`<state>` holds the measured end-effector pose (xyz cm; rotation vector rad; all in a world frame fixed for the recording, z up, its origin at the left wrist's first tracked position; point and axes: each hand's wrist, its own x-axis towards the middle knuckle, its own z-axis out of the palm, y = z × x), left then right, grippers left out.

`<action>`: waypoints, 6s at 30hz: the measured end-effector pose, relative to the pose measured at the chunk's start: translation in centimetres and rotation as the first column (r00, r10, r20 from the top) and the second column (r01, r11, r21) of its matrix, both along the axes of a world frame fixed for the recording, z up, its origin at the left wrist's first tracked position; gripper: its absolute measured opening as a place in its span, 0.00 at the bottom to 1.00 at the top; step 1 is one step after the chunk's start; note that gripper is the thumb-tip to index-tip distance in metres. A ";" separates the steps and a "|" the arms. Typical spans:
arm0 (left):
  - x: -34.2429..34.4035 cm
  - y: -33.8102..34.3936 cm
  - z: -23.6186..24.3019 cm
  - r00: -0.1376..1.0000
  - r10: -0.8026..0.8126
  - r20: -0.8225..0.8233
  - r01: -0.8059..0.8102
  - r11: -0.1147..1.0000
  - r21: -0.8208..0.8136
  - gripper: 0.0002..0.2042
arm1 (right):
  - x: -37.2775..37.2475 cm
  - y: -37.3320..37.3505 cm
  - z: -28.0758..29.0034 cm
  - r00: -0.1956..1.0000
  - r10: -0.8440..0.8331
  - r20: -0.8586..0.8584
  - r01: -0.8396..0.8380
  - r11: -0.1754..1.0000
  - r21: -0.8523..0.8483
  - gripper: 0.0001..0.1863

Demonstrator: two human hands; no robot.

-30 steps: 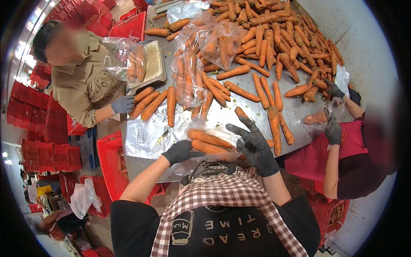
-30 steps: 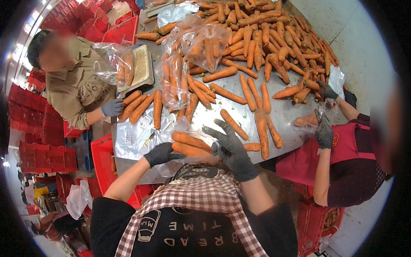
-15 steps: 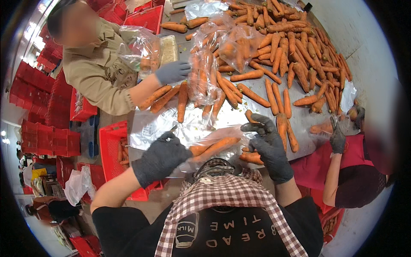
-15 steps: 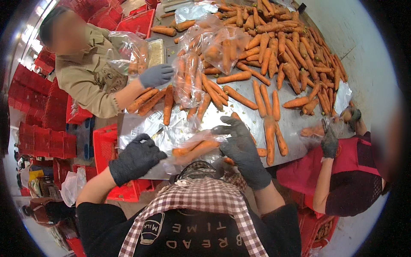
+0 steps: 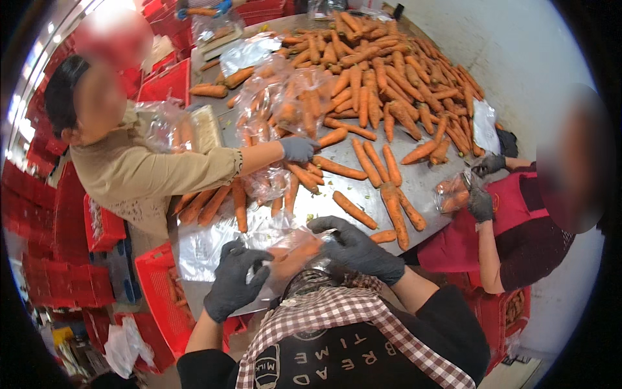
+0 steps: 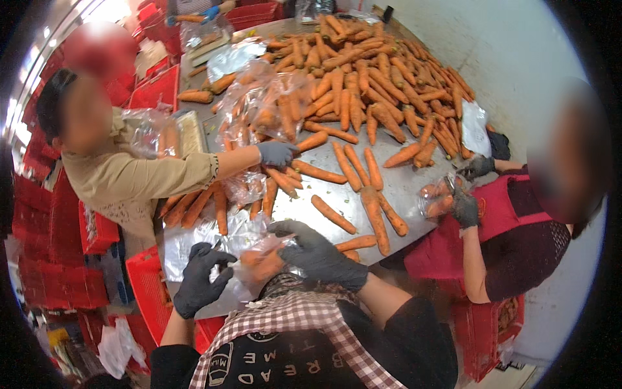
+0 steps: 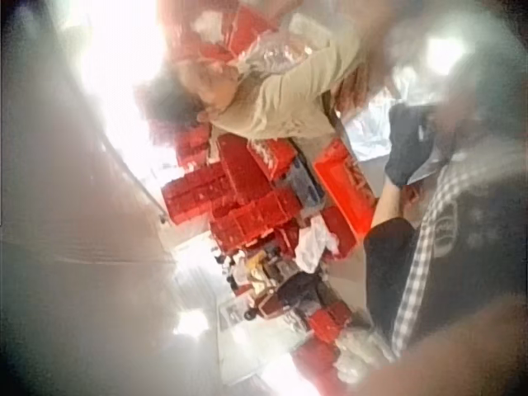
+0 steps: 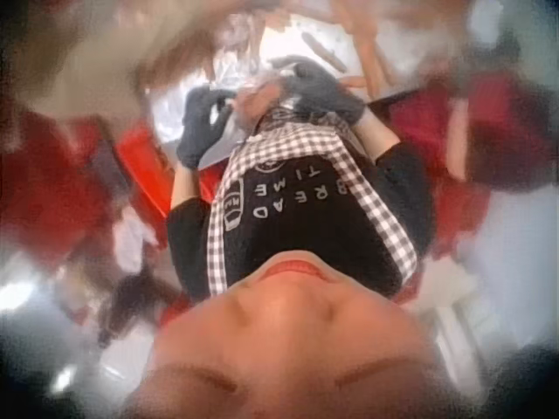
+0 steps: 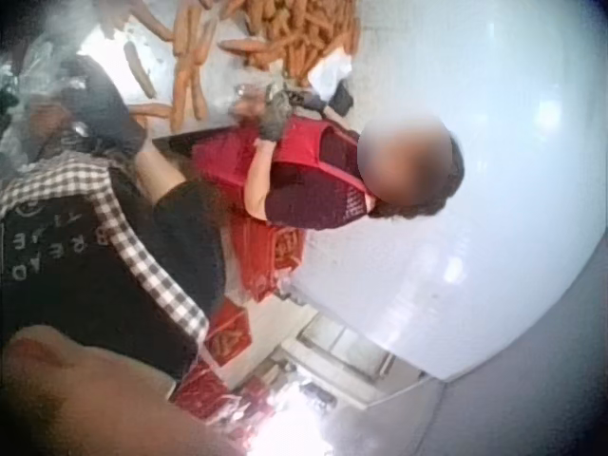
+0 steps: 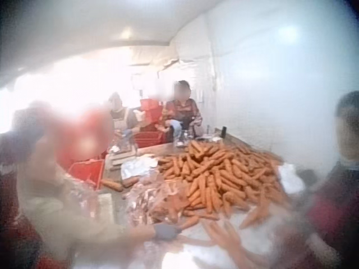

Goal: The person picks carrots from a large pile on a metal table and places them into clear plastic bags. They work alongside other people who are also sorting and bagging carrots. The person wears black gloves and a checkered apron.

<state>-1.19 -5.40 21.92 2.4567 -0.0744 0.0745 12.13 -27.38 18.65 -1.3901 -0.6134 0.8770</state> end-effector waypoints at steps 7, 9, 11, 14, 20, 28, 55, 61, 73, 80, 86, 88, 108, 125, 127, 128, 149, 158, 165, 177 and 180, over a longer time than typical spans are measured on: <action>0.0 -0.3 -1.7 0.976 -0.169 -0.137 0.168 0.986 -0.022 0.09 | 3.8 -4.9 -7.9 0.945 -0.275 -0.179 0.234 0.947 -0.220 0.14; 0.3 -0.4 -2.1 0.964 -0.211 -0.162 0.216 0.976 0.010 0.09 | 6.3 -6.3 -11.7 0.857 -0.418 0.302 0.511 0.762 -0.397 0.12; 0.6 -0.5 -2.6 0.965 -0.218 -0.143 0.223 0.975 0.019 0.09 | 7.0 -7.6 -17.3 0.682 -0.105 0.724 0.605 0.637 -0.478 0.15; 0.7 -0.5 -3.5 0.966 -0.211 -0.148 0.211 0.977 -0.014 0.09 | 6.5 -6.9 -18.5 0.568 0.227 0.791 0.627 0.504 -0.595 0.14; 1.2 -0.4 -2.8 0.996 -0.038 -0.086 0.041 0.999 0.030 0.13 | 8.0 -6.5 -17.8 0.763 0.101 0.639 0.477 0.580 -0.661 0.13; 5.4 -3.4 -5.1 0.959 0.178 -0.219 -0.281 0.528 -0.801 0.16 | 6.0 -4.2 -6.3 0.956 0.028 -0.291 -0.043 0.998 -0.045 0.21; 2.5 -2.7 -7.5 0.936 0.347 -0.056 -0.248 0.542 -0.803 0.22 | 0.6 -0.9 -7.2 0.989 -0.123 -0.075 0.130 0.988 0.084 0.14; 3.7 -3.9 -16.1 0.991 -0.048 -0.122 0.064 0.989 0.137 0.17 | 0.7 -1.2 -7.1 0.969 -0.105 -0.225 0.117 0.992 0.038 0.18; -1.4 0.9 -1.9 0.767 -0.131 -0.628 0.524 0.693 0.495 0.18 | 0.9 -0.6 -4.4 0.980 -0.081 -0.181 0.082 0.997 -0.004 0.16; 0.9 -0.9 -3.7 0.990 -0.142 0.006 0.140 0.980 0.144 0.09 | -2.7 5.0 -8.5 0.881 0.461 0.111 -0.445 0.884 -0.143 0.18; -0.1 0.0 -2.8 0.825 0.463 0.324 -0.442 0.886 -0.142 0.11 | 1.2 8.6 -3.7 0.814 0.571 0.105 -0.482 0.766 -0.426 0.18; -1.1 1.9 -4.6 0.722 0.634 0.277 -0.552 0.770 -0.322 0.10 | 4.0 9.6 -3.9 0.896 0.439 0.058 -0.396 0.854 -0.338 0.17; -4.2 4.8 -13.3 0.667 0.744 -0.034 -0.663 0.572 -0.482 0.12 | 37.0 34.7 3.0 0.169 0.147 0.975 0.229 0.956 -0.183 0.20; -7.0 2.9 -21.6 0.706 0.694 -0.143 -0.708 0.698 -0.105 0.15 | 24.9 24.1 -11.2 0.870 -0.081 0.487 0.096 0.995 -0.007 0.18; -6.8 3.9 -22.6 0.715 0.695 -0.072 -0.699 0.713 -0.056 0.18 | 20.6 19.7 -10.8 0.884 -0.100 0.457 0.101 0.995 0.022 0.16; -6.6 4.3 -22.8 0.719 0.693 -0.048 -0.694 0.719 -0.019 0.20 | 17.9 17.1 -10.5 0.865 -0.093 0.494 0.094 0.995 0.021 0.15; 3.6 1.4 -15.1 0.859 0.417 -0.296 -0.287 -0.086 -0.954 0.10 | -2.6 -4.8 -18.5 0.948 -0.265 -0.176 0.266 0.964 -0.019 0.21; 1.9 -3.5 -16.5 0.886 0.446 -0.128 -0.319 0.387 -0.865 0.07 | -4.5 1.8 -12.4 0.799 -0.278 0.534 0.312 0.950 0.028 0.43; 2.3 -3.2 -18.6 0.929 0.357 0.094 -0.268 0.828 -0.492 0.19 | -3.7 2.9 -15.6 0.774 -0.626 -0.094 0.632 0.773 0.055 0.08; 1.6 -1.4 -17.8 0.957 0.214 -0.194 -0.271 0.433 -0.860 0.10 | 0.5 -1.9 -17.0 0.710 -0.553 0.436 0.660 0.738 -0.139 0.25; 1.3 4.3 -21.7 0.619 0.739 0.266 -0.434 0.604 -0.669 0.10 | 1.9 -5.5 -16.4 0.615 -0.777 -0.136 0.767 0.629 -0.125 0.21</action>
